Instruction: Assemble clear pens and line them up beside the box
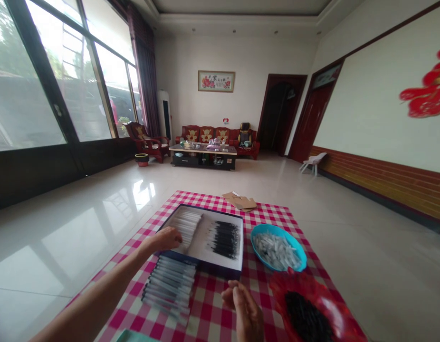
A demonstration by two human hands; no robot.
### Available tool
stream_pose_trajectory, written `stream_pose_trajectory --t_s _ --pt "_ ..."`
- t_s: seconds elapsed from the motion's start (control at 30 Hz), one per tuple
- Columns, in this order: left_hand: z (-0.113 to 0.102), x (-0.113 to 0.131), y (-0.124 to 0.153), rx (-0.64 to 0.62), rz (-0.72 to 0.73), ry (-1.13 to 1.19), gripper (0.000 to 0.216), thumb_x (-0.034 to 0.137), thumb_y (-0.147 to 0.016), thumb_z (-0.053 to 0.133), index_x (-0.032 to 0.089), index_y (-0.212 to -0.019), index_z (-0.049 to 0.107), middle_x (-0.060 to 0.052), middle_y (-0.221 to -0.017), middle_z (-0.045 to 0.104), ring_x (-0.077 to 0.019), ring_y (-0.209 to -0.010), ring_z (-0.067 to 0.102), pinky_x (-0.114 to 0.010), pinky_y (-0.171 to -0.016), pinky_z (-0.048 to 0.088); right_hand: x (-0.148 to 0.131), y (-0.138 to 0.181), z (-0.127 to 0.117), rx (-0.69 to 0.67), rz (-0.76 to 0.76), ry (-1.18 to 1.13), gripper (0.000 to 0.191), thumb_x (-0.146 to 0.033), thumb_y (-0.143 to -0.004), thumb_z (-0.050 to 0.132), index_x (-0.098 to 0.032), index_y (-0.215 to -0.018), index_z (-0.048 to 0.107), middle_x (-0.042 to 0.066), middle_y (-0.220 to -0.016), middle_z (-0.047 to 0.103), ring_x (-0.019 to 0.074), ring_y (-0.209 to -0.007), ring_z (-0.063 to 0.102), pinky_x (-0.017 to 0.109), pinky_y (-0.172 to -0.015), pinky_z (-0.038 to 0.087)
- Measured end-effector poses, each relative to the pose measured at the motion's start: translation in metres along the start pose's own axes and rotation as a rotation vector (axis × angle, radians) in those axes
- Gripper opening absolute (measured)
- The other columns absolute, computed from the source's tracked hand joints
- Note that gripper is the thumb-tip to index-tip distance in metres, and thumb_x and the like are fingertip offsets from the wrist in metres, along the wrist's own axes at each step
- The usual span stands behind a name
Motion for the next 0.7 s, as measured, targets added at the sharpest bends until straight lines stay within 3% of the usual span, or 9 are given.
stream_pose_trajectory --t_s 0.13,0.23,0.4,0.57,0.63,0.7 --pt "0.000 -0.004 -0.002 -0.011 0.007 -0.003 0.034 0.014 -0.068 0.054 0.024 -0.094 0.074 -0.001 -0.073 0.073 -0.0173 -0.074 0.066 -0.020 -0.067 0.046 -0.011 -0.013 -0.004 -0.078 -0.039 0.117 0.043 -0.055 -0.078 0.059 -0.017 -0.097 0.066 0.008 -0.083 0.074 0.0238 -0.077 0.070 0.034 -0.075 0.056" --pt "0.003 -0.008 -0.003 0.000 0.017 0.011 0.034 0.017 -0.068 0.055 0.024 -0.095 0.074 0.000 -0.074 0.073 -0.0171 -0.073 0.066 -0.020 -0.065 0.046 -0.033 -0.038 0.009 -0.177 -0.176 0.291 0.039 -0.049 -0.082 0.054 -0.018 -0.105 0.064 0.009 -0.094 0.073 0.0238 -0.086 0.069 0.034 -0.078 0.055" --pt "0.006 -0.010 -0.001 0.046 0.050 0.058 0.029 0.020 -0.070 0.055 0.024 -0.091 0.075 0.000 -0.077 0.073 -0.0158 -0.076 0.066 -0.018 -0.067 0.045 -0.046 -0.082 0.066 -0.425 -0.449 1.006 0.031 -0.018 -0.085 0.043 -0.019 -0.105 0.066 0.007 -0.106 0.070 0.0180 -0.098 0.065 0.026 -0.085 0.049" --pt "0.003 -0.004 0.007 0.080 0.084 0.095 0.026 0.017 -0.073 0.053 0.022 -0.085 0.075 0.000 -0.080 0.074 -0.0157 -0.077 0.065 -0.019 -0.068 0.045 -0.024 -0.114 0.100 -0.519 -0.401 1.279 0.028 -0.002 -0.071 0.054 -0.017 -0.084 0.073 0.008 -0.089 0.073 0.0214 -0.093 0.066 0.027 -0.085 0.046" --pt "0.002 -0.003 0.008 0.079 0.087 0.107 0.024 0.016 -0.072 0.054 0.022 -0.083 0.075 0.000 -0.075 0.073 -0.0149 -0.073 0.065 -0.018 -0.065 0.044 -0.014 -0.122 0.105 -0.532 -0.361 1.356 0.022 -0.002 -0.072 0.058 -0.016 -0.080 0.072 0.009 -0.087 0.073 0.0224 -0.094 0.066 0.028 -0.085 0.046" --pt "0.002 -0.003 0.009 0.080 0.081 0.117 0.023 0.016 -0.071 0.055 0.021 -0.080 0.075 0.001 -0.071 0.073 -0.0141 -0.068 0.064 -0.018 -0.062 0.043 -0.005 -0.129 0.106 -0.530 -0.323 1.421 0.012 -0.011 -0.080 0.061 -0.015 -0.088 0.069 0.009 -0.095 0.070 0.0217 -0.095 0.064 0.033 -0.086 0.047"
Point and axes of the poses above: each hand's wrist, its own y-axis away from the middle knuckle, its own z-axis out of the palm, x = y × z, the point moved 7 cm from there along -y, towards the middle knuckle
